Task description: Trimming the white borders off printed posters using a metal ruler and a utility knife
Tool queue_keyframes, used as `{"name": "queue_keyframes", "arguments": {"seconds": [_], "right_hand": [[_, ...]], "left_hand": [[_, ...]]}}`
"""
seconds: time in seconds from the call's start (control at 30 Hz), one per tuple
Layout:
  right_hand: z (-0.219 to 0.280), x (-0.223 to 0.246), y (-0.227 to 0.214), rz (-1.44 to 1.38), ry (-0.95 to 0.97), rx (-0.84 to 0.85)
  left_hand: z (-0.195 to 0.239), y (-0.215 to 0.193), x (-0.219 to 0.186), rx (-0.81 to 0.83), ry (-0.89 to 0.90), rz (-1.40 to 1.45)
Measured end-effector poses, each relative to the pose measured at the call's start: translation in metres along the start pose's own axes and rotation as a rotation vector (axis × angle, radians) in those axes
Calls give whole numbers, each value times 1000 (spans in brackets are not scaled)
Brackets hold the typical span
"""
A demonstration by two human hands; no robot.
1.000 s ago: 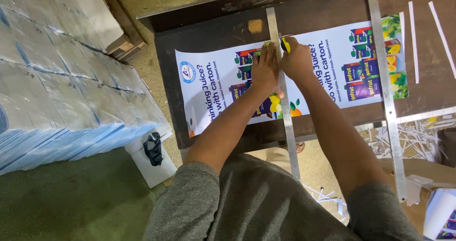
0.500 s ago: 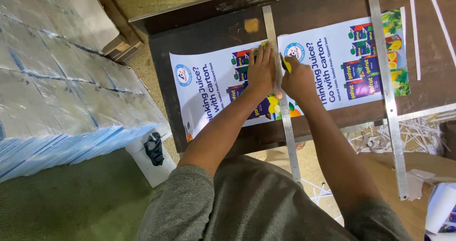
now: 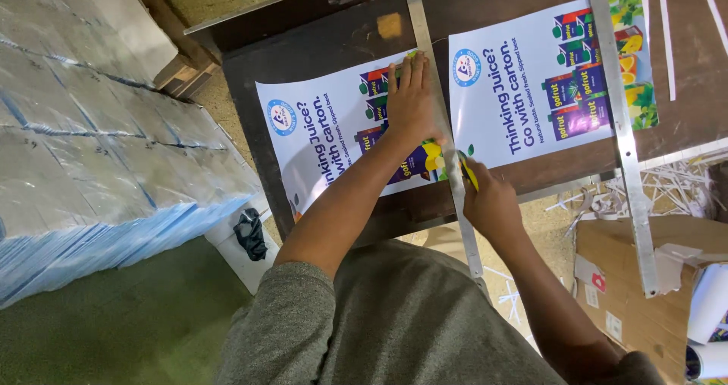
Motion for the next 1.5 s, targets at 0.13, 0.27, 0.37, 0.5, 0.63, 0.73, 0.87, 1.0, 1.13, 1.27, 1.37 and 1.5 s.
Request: {"name": "queue_keyframes", "arguments": {"seconds": [0.13, 0.27, 0.37, 0.5, 0.63, 0.73, 0.87, 1.0, 1.13, 1.27, 1.37, 1.5], "right_hand": [[44, 3, 0, 6, -2, -10], [78, -2, 5, -1, 101, 87], [86, -10, 12, 4, 133, 75], [98, -11, 30, -85, 208, -149], [90, -52, 95, -46, 117, -329], [80, -37, 99, 128, 50, -341], [76, -88, 158, 253, 111, -278], [85, -104, 105, 160, -10, -529], [124, -138, 30, 16, 165, -452], [133, -181, -99, -125, 831, 41], [127, -285, -110, -74, 749, -392], [83, -394, -116, 146, 501, -641]], "left_hand": [[-2, 0, 0, 40, -17, -18], [4, -14, -3, 73, -4, 39], [3, -10, -2, 71, 3, 29], [19, -13, 7, 5, 47, 30], [51, -9, 16, -308, 206, 204], [92, 0, 41, -479, 7, 262], [165, -57, 118, -457, -572, 335], [184, 63, 266, -418, -753, 320], [203, 58, 272, -318, -608, 433], [221, -79, 190, -374, -419, 550], [216, -126, 163, -387, -396, 447], [200, -190, 84, -506, -178, 655]]}}
Point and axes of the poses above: each hand's wrist, its own z-axis away from the middle knuckle, its own y-axis out of the palm, x = y × z, the point moved 3 cm from there along -z, towards the middle knuckle, and after that the axes turned 9 degrees about x, right-handed, at the moved point
